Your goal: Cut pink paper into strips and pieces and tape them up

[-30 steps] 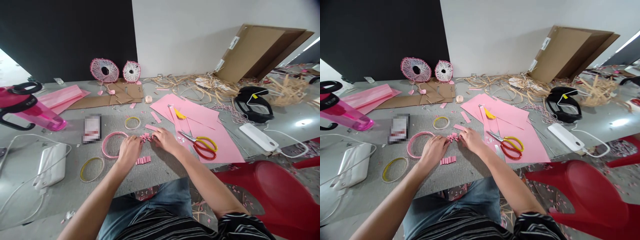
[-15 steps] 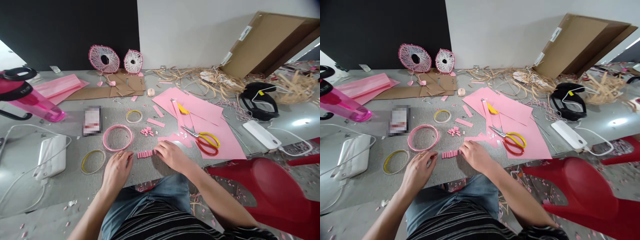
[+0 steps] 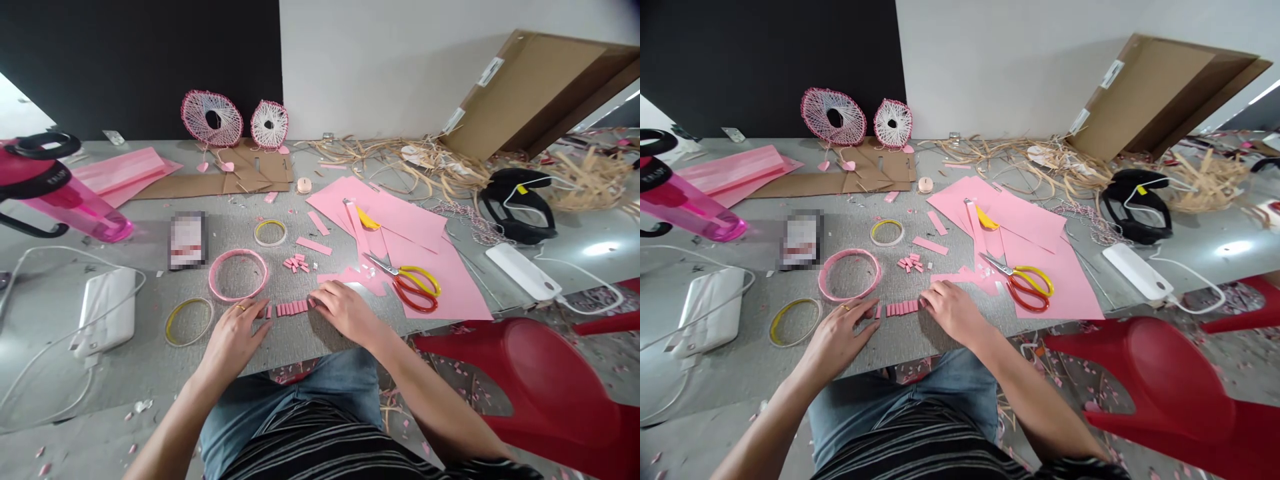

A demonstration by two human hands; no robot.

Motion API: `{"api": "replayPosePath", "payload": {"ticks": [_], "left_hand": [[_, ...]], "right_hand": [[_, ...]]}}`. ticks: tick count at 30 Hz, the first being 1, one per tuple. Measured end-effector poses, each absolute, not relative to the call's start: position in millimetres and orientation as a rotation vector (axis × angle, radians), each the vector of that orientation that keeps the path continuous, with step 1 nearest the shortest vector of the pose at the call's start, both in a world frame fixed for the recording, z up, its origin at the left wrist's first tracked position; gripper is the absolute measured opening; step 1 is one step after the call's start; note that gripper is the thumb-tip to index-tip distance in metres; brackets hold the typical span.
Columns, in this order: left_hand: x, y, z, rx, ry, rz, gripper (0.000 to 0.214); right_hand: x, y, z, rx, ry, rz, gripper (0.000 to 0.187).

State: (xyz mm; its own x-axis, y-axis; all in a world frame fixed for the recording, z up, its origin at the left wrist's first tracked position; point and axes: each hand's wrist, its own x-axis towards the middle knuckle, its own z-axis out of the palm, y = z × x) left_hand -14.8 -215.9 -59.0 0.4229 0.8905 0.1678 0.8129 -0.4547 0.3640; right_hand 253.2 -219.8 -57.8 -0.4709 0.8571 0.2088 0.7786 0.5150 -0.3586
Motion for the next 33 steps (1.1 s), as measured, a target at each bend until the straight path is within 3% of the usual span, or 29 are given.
{"api": "replayPosePath", "payload": {"ticks": [7, 15, 24, 33], "left_hand": [[-5, -210, -53, 2.386, 1.448, 0.447, 0.029], [-2, -208, -56, 2.366, 1.430, 0.437, 0.025], [-14, -214, -52, 2.328, 1.480, 0.511, 0.031], [-1, -184, -29, 2.436, 1.506, 0.578, 0.026]], "right_hand": [[244, -220, -56, -1.356, -2.442, 0.314, 0.009], [241, -220, -60, -1.354, -2.435, 0.306, 0.009], [260, -211, -59, -1.380, -2.331, 0.344, 0.018], [257, -138, -50, -1.332, -2.494, 0.322, 0.037]]}}
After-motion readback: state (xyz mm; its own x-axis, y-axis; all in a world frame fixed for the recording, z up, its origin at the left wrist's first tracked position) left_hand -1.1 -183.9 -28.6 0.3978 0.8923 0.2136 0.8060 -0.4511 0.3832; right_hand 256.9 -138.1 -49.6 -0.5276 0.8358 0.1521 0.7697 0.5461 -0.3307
